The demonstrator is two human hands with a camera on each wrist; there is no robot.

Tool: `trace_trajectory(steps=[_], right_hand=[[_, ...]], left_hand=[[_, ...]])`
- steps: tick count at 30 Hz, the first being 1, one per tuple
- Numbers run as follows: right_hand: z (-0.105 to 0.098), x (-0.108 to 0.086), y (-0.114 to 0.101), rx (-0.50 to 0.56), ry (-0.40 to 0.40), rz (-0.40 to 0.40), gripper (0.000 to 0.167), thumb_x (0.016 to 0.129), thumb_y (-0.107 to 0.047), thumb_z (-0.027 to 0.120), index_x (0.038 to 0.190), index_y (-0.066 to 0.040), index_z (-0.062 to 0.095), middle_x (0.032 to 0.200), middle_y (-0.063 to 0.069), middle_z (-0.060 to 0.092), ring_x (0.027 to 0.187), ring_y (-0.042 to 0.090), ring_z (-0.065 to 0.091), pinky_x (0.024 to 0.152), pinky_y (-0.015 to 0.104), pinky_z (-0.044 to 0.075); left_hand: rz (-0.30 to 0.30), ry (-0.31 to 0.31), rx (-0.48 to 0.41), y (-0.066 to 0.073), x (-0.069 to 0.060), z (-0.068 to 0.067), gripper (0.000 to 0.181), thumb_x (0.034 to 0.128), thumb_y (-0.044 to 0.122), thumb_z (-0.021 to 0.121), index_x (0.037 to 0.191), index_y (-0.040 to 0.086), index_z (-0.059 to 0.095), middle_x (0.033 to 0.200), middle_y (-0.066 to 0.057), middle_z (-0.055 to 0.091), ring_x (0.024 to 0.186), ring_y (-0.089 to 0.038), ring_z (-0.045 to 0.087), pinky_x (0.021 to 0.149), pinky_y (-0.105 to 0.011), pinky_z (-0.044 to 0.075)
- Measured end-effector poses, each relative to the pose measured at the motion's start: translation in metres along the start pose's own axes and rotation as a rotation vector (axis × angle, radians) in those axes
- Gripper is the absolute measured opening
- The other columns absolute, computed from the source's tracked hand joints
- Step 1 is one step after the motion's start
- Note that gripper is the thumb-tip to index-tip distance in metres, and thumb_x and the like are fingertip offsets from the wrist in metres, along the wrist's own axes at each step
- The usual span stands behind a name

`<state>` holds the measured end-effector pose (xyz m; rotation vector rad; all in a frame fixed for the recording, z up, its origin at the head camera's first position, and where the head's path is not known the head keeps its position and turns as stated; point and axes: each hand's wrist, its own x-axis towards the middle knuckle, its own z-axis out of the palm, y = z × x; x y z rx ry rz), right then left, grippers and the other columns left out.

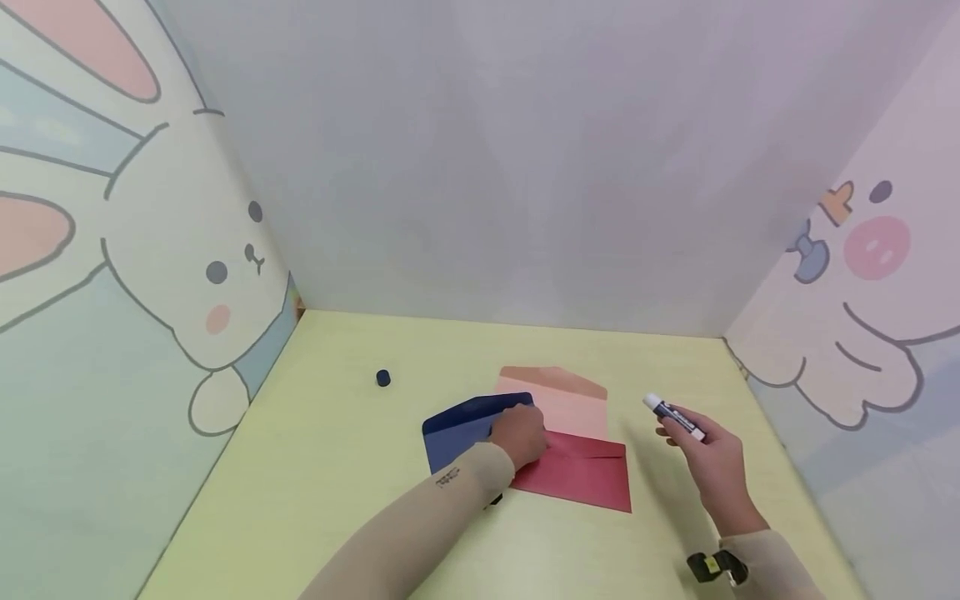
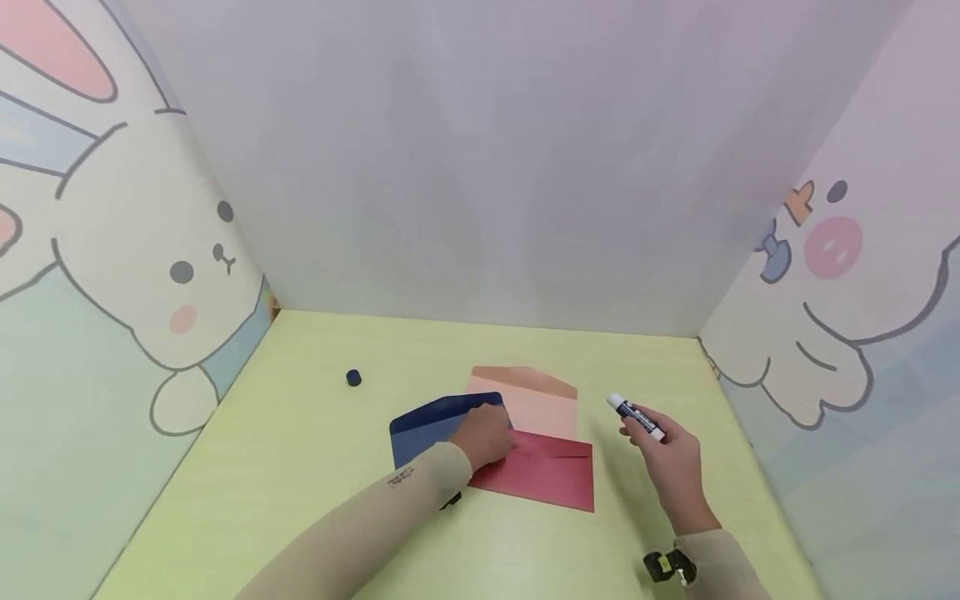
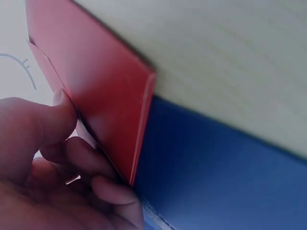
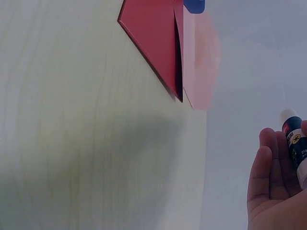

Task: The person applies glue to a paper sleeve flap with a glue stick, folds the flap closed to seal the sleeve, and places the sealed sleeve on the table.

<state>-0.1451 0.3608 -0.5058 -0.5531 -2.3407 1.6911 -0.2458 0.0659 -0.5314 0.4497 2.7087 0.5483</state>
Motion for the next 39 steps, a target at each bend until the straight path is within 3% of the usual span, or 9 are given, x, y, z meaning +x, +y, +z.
trace_trajectory(steps=[5,11,15,20,27,33,39], right_hand=[[0.002,-0.002,-0.002,0.002,0.007,0.005,0.057,0.114,-0.023,0.082,0.158,0.009,0.067,0.096,-0.030,0.083,0.090,-0.006,0.083,0.086,0.014,0.066],[0.003,0.001,-0.004,0.032,-0.003,-0.017,0.055,0.113,-0.021,0.082,0.156,0.010,0.068,0.100,-0.028,0.084,0.091,-0.005,0.084,0.087,0.015,0.066],[0.005,0.002,-0.008,0.010,-0.012,-0.023,0.055,0.114,-0.024,0.082,0.157,0.008,0.068,0.101,-0.031,0.082,0.094,-0.005,0.084,0.089,0.015,0.066],[0.007,0.001,-0.011,-0.008,-0.008,-0.012,0.056,0.114,-0.027,0.082,0.158,0.006,0.068,0.101,-0.033,0.080,0.095,-0.005,0.084,0.089,0.013,0.065],[0.009,-0.001,-0.009,-0.007,-0.006,-0.001,0.055,0.115,-0.025,0.081,0.158,0.006,0.068,0.101,-0.033,0.080,0.094,-0.006,0.083,0.089,0.014,0.065],[0.010,-0.001,-0.009,-0.013,-0.014,-0.008,0.056,0.116,-0.026,0.079,0.160,0.006,0.067,0.101,-0.034,0.079,0.094,-0.007,0.082,0.090,0.013,0.065],[0.011,0.000,-0.004,-0.004,-0.023,-0.020,0.056,0.116,-0.026,0.079,0.160,0.006,0.067,0.102,-0.034,0.079,0.095,-0.007,0.082,0.089,0.013,0.065]], left_hand=[[0.009,-0.016,-0.012,-0.001,-0.002,-0.001,0.020,0.1066,0.027,0.088,0.101,0.009,0.083,0.077,-0.001,0.071,0.064,-0.018,0.063,0.060,-0.030,0.050],[0.010,-0.084,-0.014,-0.003,0.002,-0.010,0.026,0.1058,0.032,0.085,0.092,0.011,0.077,0.077,-0.001,0.067,0.065,-0.018,0.059,0.062,-0.031,0.047],[0.000,-0.075,0.153,0.005,0.003,-0.012,0.042,0.1037,0.057,0.080,0.090,0.017,0.077,0.080,0.002,0.070,0.075,-0.017,0.064,0.080,-0.035,0.055],[-0.012,-0.002,0.378,0.021,0.002,-0.002,0.072,0.1013,0.092,0.061,0.084,0.025,0.080,0.079,0.007,0.073,0.087,-0.016,0.072,0.105,-0.043,0.057],[-0.022,0.073,0.570,0.031,-0.001,0.013,0.085,0.0984,0.104,0.048,0.072,0.027,0.074,0.070,0.007,0.068,0.081,-0.014,0.070,0.094,-0.039,0.052],[-0.003,0.102,0.571,0.028,-0.008,0.013,0.088,0.0948,0.108,0.048,0.067,0.027,0.069,0.065,0.008,0.065,0.075,-0.013,0.069,0.088,-0.036,0.055],[0.031,0.132,0.512,0.021,-0.007,0.015,0.085,0.0966,0.103,0.057,0.063,0.026,0.066,0.067,0.007,0.066,0.077,-0.014,0.071,0.088,-0.036,0.059]])
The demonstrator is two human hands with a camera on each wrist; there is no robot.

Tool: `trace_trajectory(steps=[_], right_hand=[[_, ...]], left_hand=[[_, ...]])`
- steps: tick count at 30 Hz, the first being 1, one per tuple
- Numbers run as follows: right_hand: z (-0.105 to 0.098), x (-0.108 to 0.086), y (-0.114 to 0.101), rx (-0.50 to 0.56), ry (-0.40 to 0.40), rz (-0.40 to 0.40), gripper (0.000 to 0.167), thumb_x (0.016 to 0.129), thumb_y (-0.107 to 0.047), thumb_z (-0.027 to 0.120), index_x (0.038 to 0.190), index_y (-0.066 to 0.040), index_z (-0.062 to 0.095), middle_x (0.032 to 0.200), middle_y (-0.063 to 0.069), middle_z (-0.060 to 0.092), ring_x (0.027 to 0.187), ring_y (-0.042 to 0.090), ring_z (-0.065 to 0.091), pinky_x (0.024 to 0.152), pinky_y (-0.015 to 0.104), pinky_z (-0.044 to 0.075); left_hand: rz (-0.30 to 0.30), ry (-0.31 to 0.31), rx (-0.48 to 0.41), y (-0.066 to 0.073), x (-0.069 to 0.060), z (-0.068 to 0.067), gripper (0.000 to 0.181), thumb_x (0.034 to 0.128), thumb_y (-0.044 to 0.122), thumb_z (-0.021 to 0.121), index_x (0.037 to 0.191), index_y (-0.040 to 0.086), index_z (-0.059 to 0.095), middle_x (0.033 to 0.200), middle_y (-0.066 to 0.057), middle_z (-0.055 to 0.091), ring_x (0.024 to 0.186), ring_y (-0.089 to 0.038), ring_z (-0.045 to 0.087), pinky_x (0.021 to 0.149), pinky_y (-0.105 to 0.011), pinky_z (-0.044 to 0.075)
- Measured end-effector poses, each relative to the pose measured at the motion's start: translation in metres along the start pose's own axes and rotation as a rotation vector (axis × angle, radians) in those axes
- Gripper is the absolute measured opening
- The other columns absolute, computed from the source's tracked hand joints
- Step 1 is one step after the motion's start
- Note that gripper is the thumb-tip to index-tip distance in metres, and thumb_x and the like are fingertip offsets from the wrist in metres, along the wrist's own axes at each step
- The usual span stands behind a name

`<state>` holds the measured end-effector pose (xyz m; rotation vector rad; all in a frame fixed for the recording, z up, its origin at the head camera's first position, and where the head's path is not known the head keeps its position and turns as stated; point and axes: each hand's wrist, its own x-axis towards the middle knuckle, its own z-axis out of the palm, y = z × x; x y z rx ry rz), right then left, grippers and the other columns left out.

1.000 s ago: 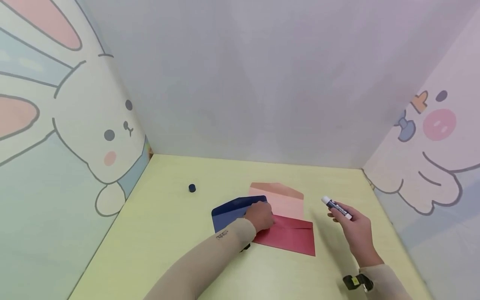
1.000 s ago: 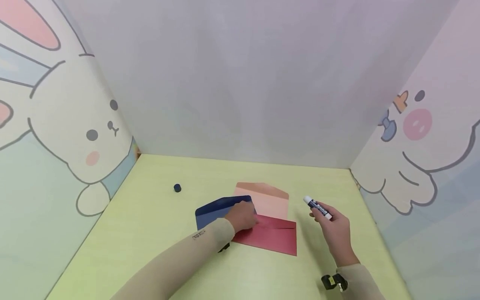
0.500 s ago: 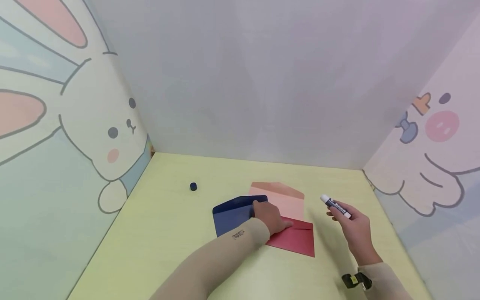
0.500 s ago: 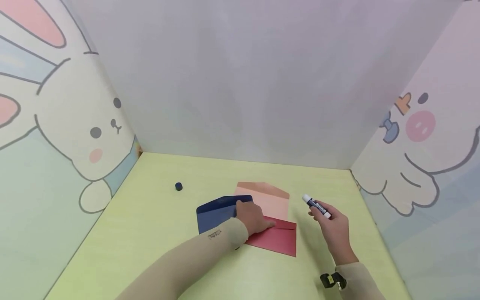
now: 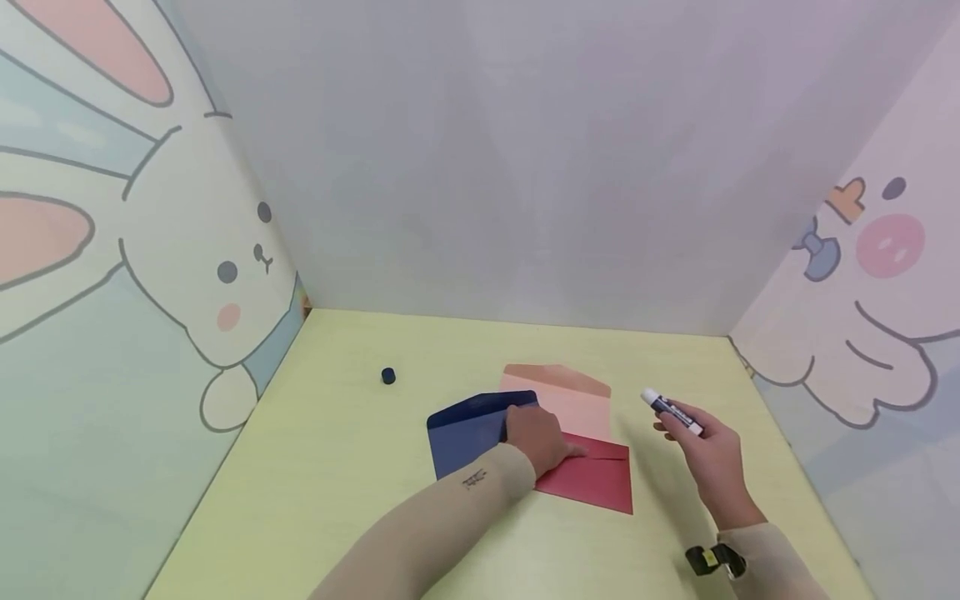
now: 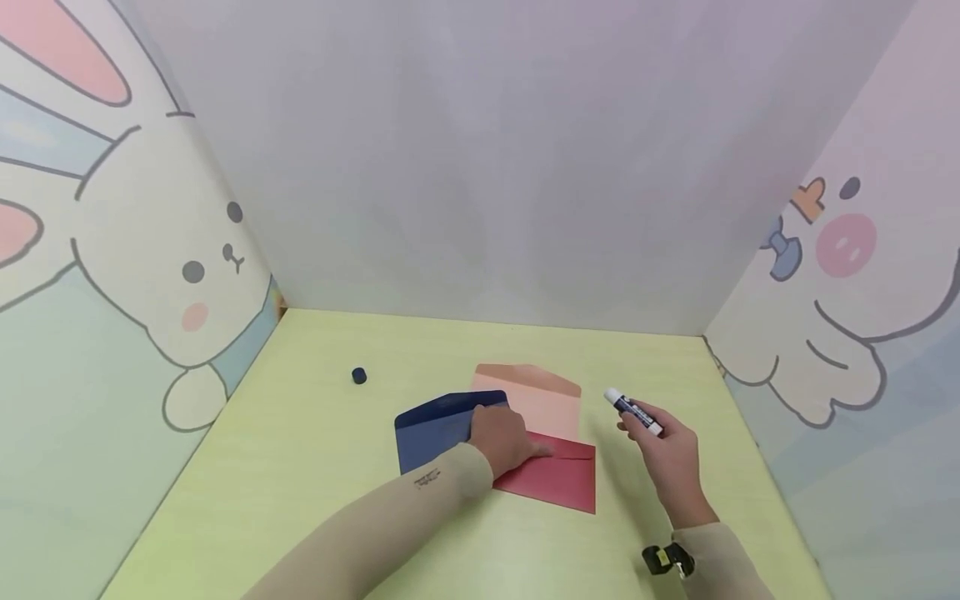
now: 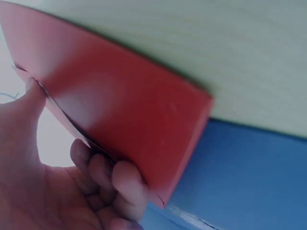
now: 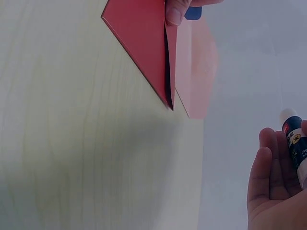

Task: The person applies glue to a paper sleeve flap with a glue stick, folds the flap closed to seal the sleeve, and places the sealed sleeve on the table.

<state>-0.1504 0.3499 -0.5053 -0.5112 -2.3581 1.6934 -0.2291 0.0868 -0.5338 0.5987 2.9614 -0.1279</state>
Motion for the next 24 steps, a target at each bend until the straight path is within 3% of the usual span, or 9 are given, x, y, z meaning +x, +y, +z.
trace_trajectory(steps=[8,15,24], right_hand=[[-0.002,-0.001,0.006,-0.008,0.008,0.010,0.057,0.116,-0.026,0.079,0.160,0.007,0.066,0.100,-0.035,0.078,0.094,-0.007,0.083,0.088,0.014,0.065],[-0.004,0.001,0.010,-0.022,0.024,0.019,0.056,0.115,-0.027,0.081,0.159,0.005,0.068,0.099,-0.031,0.083,0.092,-0.007,0.082,0.088,0.014,0.064],[-0.005,0.001,0.011,-0.013,0.034,0.025,0.056,0.115,-0.025,0.080,0.160,0.007,0.067,0.098,-0.034,0.080,0.091,-0.008,0.082,0.088,0.015,0.065]], left_hand=[[0.055,0.008,-0.100,-0.010,0.007,0.007,0.067,0.1019,0.083,0.074,0.078,0.021,0.080,0.074,0.004,0.074,0.084,-0.017,0.079,0.101,-0.040,0.067],[0.045,-0.086,-0.219,-0.023,0.005,-0.007,0.037,0.1058,0.051,0.088,0.109,0.015,0.091,0.082,0.001,0.079,0.074,-0.018,0.072,0.078,-0.033,0.065],[0.056,-0.093,-0.214,-0.025,0.009,-0.005,0.035,0.1070,0.047,0.087,0.115,0.013,0.091,0.086,0.000,0.083,0.073,-0.018,0.072,0.080,-0.034,0.067]])
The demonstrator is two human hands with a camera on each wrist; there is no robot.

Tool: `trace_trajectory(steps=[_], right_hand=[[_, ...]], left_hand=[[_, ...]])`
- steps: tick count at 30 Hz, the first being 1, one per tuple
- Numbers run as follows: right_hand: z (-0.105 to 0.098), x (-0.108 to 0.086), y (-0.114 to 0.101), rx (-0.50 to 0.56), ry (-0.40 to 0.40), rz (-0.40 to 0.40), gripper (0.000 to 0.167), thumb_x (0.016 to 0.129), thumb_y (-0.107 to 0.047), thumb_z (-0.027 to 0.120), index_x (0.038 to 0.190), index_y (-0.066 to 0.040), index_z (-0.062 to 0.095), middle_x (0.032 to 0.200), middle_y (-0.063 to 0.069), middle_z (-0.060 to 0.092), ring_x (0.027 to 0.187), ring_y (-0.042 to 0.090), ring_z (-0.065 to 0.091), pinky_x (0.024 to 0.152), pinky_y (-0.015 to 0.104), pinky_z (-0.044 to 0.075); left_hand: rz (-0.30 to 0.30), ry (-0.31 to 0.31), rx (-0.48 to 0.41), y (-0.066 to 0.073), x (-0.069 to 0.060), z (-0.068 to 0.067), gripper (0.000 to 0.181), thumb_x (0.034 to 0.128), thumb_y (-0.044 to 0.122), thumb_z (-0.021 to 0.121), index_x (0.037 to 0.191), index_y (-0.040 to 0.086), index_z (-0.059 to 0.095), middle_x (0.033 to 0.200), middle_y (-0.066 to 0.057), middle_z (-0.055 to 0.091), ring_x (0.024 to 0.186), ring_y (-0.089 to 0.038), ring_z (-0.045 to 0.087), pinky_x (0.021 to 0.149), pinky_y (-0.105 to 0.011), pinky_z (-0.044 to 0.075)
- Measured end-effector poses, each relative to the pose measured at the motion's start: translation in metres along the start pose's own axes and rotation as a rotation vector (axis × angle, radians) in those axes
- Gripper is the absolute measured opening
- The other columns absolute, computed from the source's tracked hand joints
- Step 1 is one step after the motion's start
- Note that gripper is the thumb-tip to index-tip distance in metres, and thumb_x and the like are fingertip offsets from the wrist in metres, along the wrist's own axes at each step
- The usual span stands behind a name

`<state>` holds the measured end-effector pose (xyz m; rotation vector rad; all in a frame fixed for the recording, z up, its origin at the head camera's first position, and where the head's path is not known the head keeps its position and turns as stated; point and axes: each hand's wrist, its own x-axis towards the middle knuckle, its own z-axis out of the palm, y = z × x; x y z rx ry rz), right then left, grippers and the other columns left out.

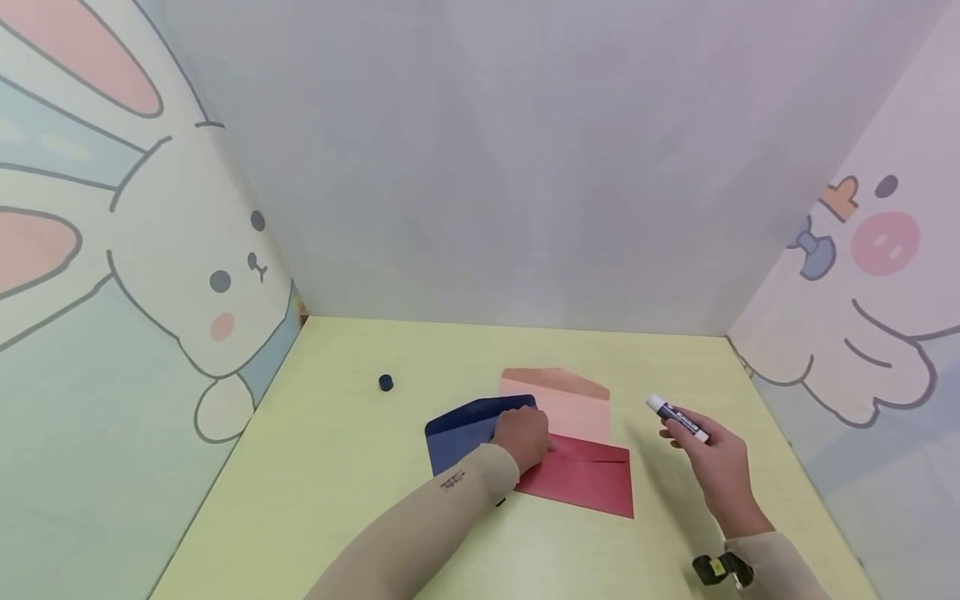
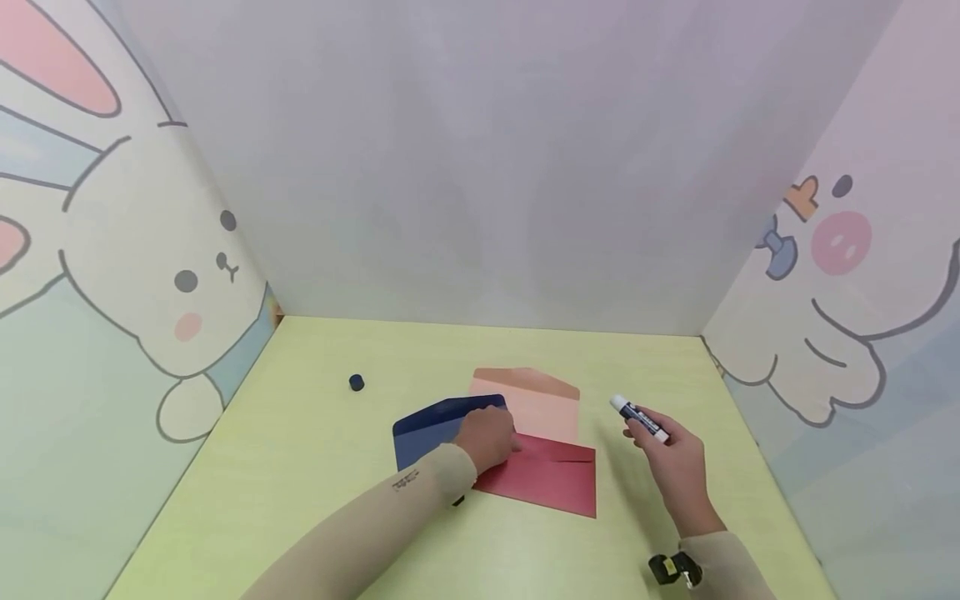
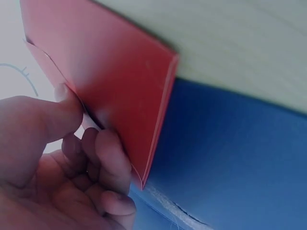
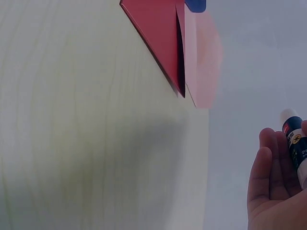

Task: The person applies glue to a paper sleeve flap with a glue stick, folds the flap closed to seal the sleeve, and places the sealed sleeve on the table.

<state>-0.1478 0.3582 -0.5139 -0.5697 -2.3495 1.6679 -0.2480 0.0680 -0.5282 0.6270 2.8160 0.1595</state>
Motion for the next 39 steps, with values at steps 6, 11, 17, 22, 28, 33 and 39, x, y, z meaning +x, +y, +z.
trace_trajectory(steps=[6,11,17,22,28,33,39], right_hand=[[0.002,0.001,0.000,0.005,-0.001,-0.001,0.055,0.115,-0.024,0.081,0.159,0.007,0.068,0.098,-0.035,0.080,0.091,-0.009,0.082,0.088,0.015,0.066],[0.002,0.002,0.001,-0.011,-0.005,-0.010,0.056,0.115,-0.030,0.082,0.157,0.004,0.070,0.099,-0.031,0.083,0.093,-0.004,0.083,0.088,0.013,0.064],[0.002,0.002,-0.001,0.003,-0.012,-0.034,0.057,0.115,-0.032,0.081,0.157,0.006,0.069,0.103,-0.032,0.082,0.096,-0.004,0.084,0.089,0.014,0.065],[0.002,0.002,-0.003,0.025,-0.009,-0.024,0.055,0.115,-0.029,0.081,0.156,0.006,0.071,0.103,-0.027,0.085,0.094,-0.004,0.085,0.088,0.015,0.066],[0.002,0.001,-0.004,0.032,-0.018,-0.008,0.054,0.115,-0.026,0.081,0.156,0.006,0.070,0.101,-0.029,0.084,0.093,-0.006,0.084,0.088,0.015,0.066],[0.003,0.001,-0.003,0.039,-0.021,-0.003,0.054,0.115,-0.023,0.080,0.157,0.008,0.068,0.100,-0.028,0.085,0.092,-0.006,0.084,0.088,0.016,0.066],[0.004,0.001,-0.004,0.024,-0.020,-0.009,0.054,0.116,-0.024,0.079,0.158,0.007,0.068,0.100,-0.031,0.083,0.092,-0.008,0.082,0.088,0.014,0.065]], left_hand=[[0.002,0.005,0.003,0.000,-0.001,0.001,0.035,0.1078,0.047,0.087,0.116,0.013,0.090,0.087,0.000,0.082,0.074,-0.018,0.070,0.085,-0.035,0.067],[0.006,0.008,0.005,0.000,-0.001,0.002,0.034,0.1068,0.047,0.088,0.114,0.014,0.090,0.087,0.000,0.082,0.073,-0.017,0.070,0.085,-0.035,0.068],[-0.001,0.012,0.003,0.001,-0.006,-0.005,0.031,0.1079,0.046,0.086,0.107,0.015,0.089,0.085,0.001,0.081,0.075,-0.017,0.071,0.087,-0.036,0.068],[-0.037,0.031,-0.048,0.011,-0.011,-0.010,0.045,0.1137,0.054,0.074,0.088,0.017,0.080,0.080,0.002,0.075,0.082,-0.020,0.073,0.095,-0.041,0.066],[-0.095,0.060,0.016,0.029,-0.008,0.002,0.074,0.1044,0.087,0.063,0.068,0.023,0.067,0.068,0.004,0.061,0.066,-0.017,0.064,0.060,-0.033,0.051],[-0.149,0.054,0.130,0.039,-0.008,0.010,0.087,0.0923,0.103,0.062,0.098,0.019,0.086,0.103,-0.003,0.079,0.089,-0.022,0.070,0.071,-0.038,0.058],[-0.199,0.069,0.061,0.039,-0.008,0.009,0.093,0.0880,0.101,0.071,0.121,0.015,0.089,0.126,-0.009,0.082,0.106,-0.026,0.073,0.084,-0.043,0.065]])
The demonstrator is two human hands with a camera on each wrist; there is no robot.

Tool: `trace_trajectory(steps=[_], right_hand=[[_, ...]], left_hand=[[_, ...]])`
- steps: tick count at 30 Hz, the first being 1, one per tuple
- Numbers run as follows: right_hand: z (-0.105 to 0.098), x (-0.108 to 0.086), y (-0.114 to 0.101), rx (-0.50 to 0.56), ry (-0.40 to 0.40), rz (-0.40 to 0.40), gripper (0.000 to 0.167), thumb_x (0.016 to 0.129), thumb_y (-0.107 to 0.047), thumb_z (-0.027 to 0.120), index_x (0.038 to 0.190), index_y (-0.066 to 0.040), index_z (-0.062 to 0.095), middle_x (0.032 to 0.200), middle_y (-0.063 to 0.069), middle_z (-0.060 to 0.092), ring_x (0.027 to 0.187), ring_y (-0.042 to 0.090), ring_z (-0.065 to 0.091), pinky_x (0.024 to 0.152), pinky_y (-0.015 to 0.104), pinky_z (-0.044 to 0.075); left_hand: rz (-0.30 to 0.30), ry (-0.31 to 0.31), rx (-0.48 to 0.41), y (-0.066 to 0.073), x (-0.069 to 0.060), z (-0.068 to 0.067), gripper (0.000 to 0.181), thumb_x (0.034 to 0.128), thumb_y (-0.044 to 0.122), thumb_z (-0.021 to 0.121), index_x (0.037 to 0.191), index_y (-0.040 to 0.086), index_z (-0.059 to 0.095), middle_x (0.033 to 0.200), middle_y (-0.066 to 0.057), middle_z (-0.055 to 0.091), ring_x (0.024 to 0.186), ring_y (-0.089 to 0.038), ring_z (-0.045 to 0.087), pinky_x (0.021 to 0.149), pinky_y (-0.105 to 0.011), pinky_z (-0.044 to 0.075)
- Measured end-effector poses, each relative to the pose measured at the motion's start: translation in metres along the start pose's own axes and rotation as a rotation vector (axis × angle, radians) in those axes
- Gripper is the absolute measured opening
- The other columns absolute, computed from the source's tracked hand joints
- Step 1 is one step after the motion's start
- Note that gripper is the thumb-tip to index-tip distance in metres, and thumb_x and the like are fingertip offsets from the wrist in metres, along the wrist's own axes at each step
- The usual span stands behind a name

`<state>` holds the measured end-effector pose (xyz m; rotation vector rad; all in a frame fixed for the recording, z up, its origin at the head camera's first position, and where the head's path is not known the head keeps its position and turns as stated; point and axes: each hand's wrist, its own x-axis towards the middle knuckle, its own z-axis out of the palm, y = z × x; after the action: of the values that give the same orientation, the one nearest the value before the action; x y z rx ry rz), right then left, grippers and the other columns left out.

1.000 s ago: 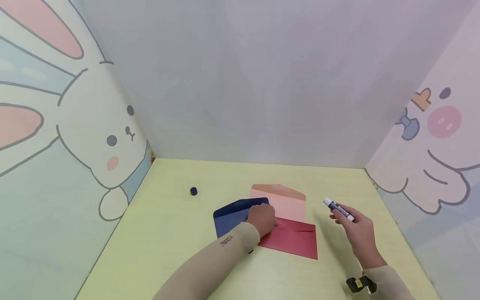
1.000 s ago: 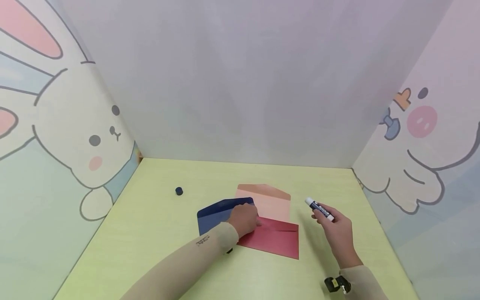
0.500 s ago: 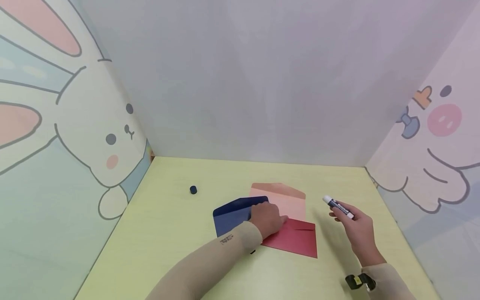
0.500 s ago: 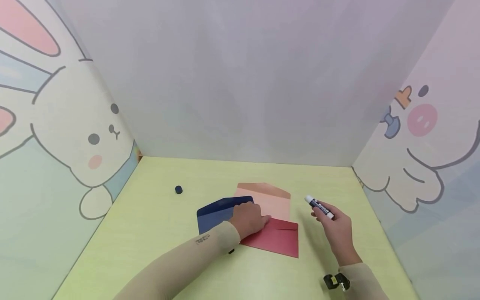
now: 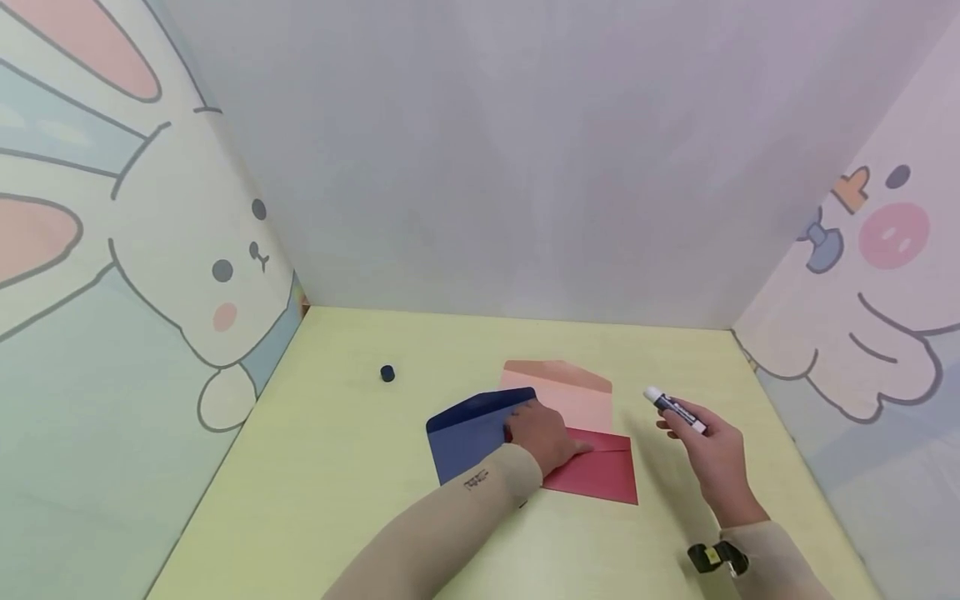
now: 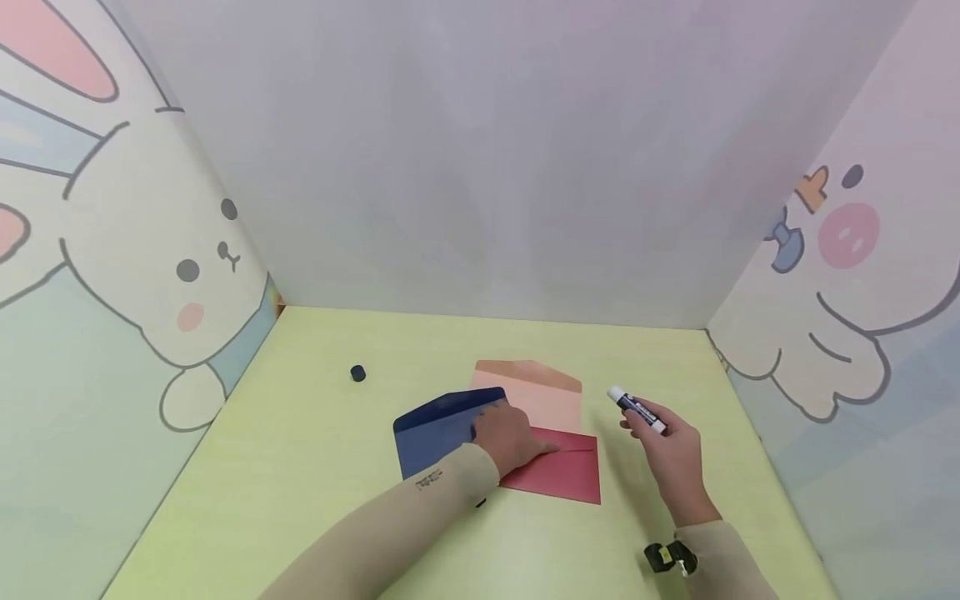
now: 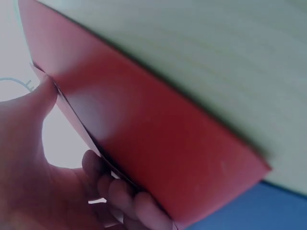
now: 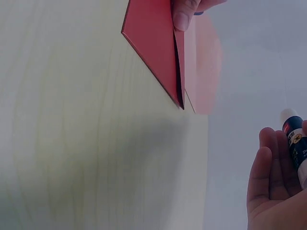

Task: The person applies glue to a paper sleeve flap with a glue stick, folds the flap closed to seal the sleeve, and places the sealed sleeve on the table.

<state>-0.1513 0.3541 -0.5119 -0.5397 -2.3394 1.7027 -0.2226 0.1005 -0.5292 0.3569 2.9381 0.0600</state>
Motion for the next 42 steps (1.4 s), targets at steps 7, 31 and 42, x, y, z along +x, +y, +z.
trace_trajectory(steps=[7,31,42], right_hand=[[-0.001,-0.001,0.001,-0.007,-0.006,0.013,0.055,0.116,-0.027,0.079,0.158,0.006,0.068,0.101,-0.033,0.082,0.094,-0.007,0.083,0.090,0.015,0.065],[-0.003,-0.003,0.005,-0.024,-0.006,0.003,0.058,0.116,-0.035,0.080,0.158,0.003,0.069,0.106,-0.029,0.084,0.099,-0.003,0.085,0.091,0.013,0.064],[-0.001,0.001,0.009,0.000,-0.026,-0.022,0.058,0.113,-0.041,0.082,0.154,-0.001,0.074,0.107,-0.030,0.083,0.098,-0.002,0.085,0.089,0.013,0.064]], left_hand=[[0.028,0.019,0.035,0.001,0.004,0.008,0.090,0.0893,0.098,0.074,0.114,0.013,0.091,0.121,-0.009,0.083,0.104,-0.025,0.076,0.082,-0.038,0.065],[0.163,-0.108,-0.319,-0.027,0.005,-0.016,0.018,0.1141,0.013,0.074,0.128,0.006,0.064,0.098,-0.008,0.074,0.082,-0.019,0.069,0.076,-0.031,0.060],[0.218,-0.140,-0.276,-0.030,0.012,-0.018,0.016,0.1118,0.012,0.076,0.124,0.008,0.067,0.103,-0.007,0.072,0.085,-0.019,0.063,0.077,-0.030,0.054]])
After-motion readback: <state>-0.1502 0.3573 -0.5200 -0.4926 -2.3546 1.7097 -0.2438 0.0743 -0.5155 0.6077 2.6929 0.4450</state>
